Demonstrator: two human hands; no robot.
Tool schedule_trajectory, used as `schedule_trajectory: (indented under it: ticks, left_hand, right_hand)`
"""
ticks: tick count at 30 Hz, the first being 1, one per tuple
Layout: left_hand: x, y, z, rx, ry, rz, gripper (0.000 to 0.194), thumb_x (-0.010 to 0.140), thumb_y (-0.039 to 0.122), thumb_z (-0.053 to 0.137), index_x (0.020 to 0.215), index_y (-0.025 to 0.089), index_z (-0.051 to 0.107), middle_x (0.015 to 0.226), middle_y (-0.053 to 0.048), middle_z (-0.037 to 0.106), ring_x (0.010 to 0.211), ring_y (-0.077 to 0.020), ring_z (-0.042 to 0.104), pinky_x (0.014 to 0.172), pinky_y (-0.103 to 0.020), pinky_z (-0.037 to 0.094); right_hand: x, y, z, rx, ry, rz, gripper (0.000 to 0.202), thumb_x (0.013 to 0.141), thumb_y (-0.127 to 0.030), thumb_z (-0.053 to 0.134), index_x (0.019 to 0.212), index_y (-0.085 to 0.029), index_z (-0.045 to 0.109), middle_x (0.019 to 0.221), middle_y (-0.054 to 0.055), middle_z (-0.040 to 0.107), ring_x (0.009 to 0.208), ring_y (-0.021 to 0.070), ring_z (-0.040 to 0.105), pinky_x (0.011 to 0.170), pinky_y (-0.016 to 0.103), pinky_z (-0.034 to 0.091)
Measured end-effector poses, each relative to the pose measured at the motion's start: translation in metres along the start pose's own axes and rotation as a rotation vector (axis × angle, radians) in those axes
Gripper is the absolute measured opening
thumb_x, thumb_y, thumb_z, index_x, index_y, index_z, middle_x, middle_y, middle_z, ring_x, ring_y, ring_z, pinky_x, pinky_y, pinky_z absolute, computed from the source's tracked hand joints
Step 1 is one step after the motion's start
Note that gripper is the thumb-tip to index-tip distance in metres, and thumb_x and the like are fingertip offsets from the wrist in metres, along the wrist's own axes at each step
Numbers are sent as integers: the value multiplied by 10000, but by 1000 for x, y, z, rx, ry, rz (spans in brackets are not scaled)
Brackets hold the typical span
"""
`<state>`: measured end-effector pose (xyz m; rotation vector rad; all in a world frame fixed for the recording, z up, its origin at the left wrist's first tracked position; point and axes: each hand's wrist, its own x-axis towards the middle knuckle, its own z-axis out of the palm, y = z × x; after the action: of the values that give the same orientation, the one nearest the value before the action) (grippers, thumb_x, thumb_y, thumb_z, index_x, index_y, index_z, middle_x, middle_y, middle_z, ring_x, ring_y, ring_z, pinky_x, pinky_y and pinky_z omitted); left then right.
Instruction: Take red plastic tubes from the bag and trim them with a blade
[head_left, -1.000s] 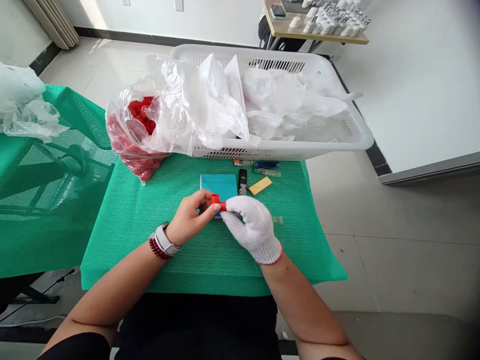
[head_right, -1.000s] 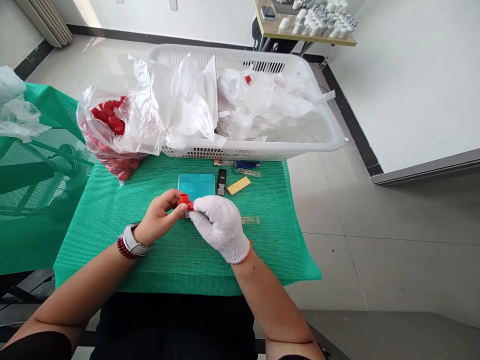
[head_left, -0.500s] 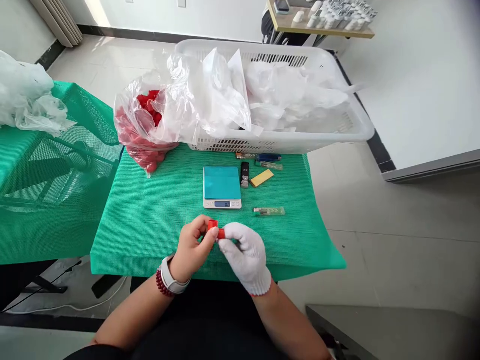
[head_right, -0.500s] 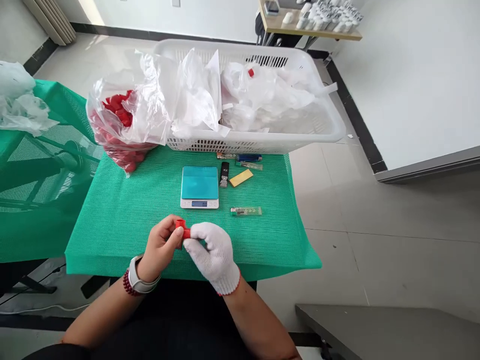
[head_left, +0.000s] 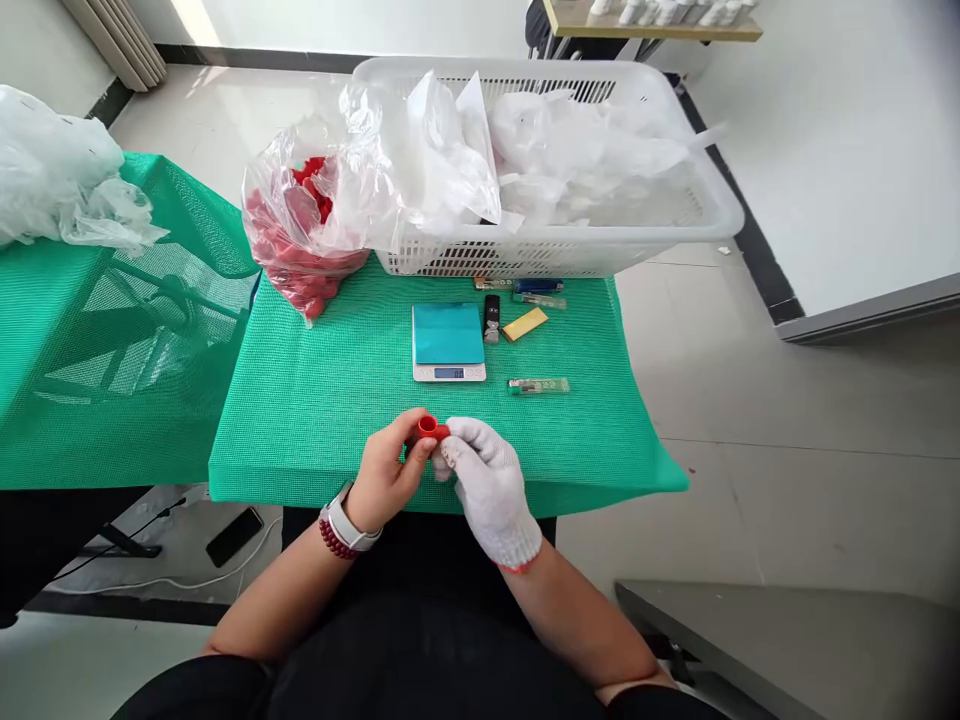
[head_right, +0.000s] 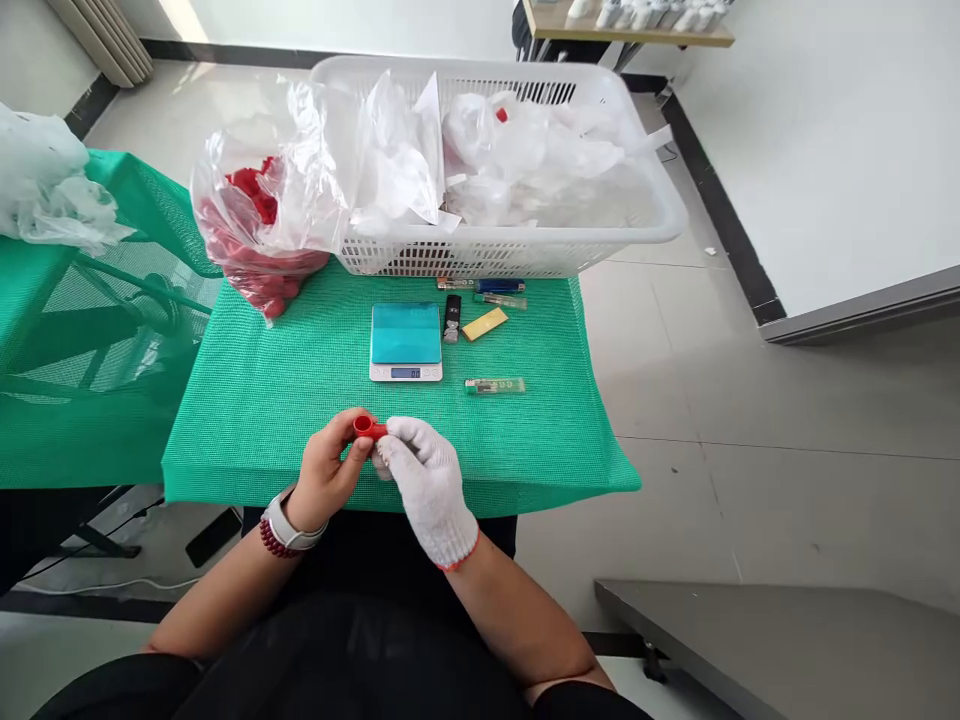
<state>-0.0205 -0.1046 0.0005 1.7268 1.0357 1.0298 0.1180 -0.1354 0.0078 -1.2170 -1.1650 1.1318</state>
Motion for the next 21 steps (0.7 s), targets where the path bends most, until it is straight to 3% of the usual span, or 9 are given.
schedule_trajectory:
  ticks: [1,3,7,10,12,14,18,21]
  left_hand:
    - [0,-1,1,28,8,17,205,989,363,503,1083,194,570,850,-25,669,678,-114,585,646,-242,470]
    - [2,-4,2,34,17,1,203,992,365,498,1074,189,560,805,-13,670,646,-114,584,623,-239,455]
    - [4,-11,3,-13,-26,-102,243,1022,397,413,1003,185,530,599,47,576,522,-108,522,564,-236,405]
    - [6,-13,3,-19,-76,-136,268,1028,418,387,993,188,519,562,61,551,489,-107,497,552,-238,387]
    - [6,-13,3,-20,-87,-133,271,1026,422,391,1002,189,527,554,63,549,475,-104,489,542,-237,385]
    - [5,-14,4,-21,-56,-85,259,1017,416,421,1027,187,543,599,46,588,506,-105,525,560,-238,415]
    - [0,-17,7,12,48,39,277,979,445,500,1040,190,590,851,-44,707,691,-137,640,669,-270,494]
    - [0,-17,7,8,58,-31,323,963,498,511,997,188,598,766,-26,703,630,-134,627,620,-263,475]
  right_hand:
    - [-1,1,1,16,6,29,184,980,-305,459,882,-197,572,604,-34,543,518,108,513,489,240,459]
    - [-1,4,-3,-165,26,-66,208,985,-323,464,910,-191,605,635,-16,584,549,115,535,522,249,462]
    - [12,15,-23,-790,36,-607,108,910,-284,633,954,-194,676,776,38,712,682,151,620,634,286,454]
    - [21,19,-34,-857,-21,-740,100,918,-244,624,990,-194,670,797,42,730,691,154,639,644,285,460]
    - [23,18,-35,-743,-50,-655,95,929,-242,605,983,-197,668,803,38,726,696,151,648,649,277,481]
    - [23,13,-34,-582,-105,-477,102,941,-244,578,936,-206,673,782,18,707,684,140,644,642,263,494]
    - [18,4,-29,-311,-218,-140,169,953,-259,538,858,-204,667,725,-4,650,663,130,619,625,246,507]
    - [14,2,-27,-269,-211,-67,215,966,-247,490,820,-194,639,691,-8,610,635,120,584,596,235,492]
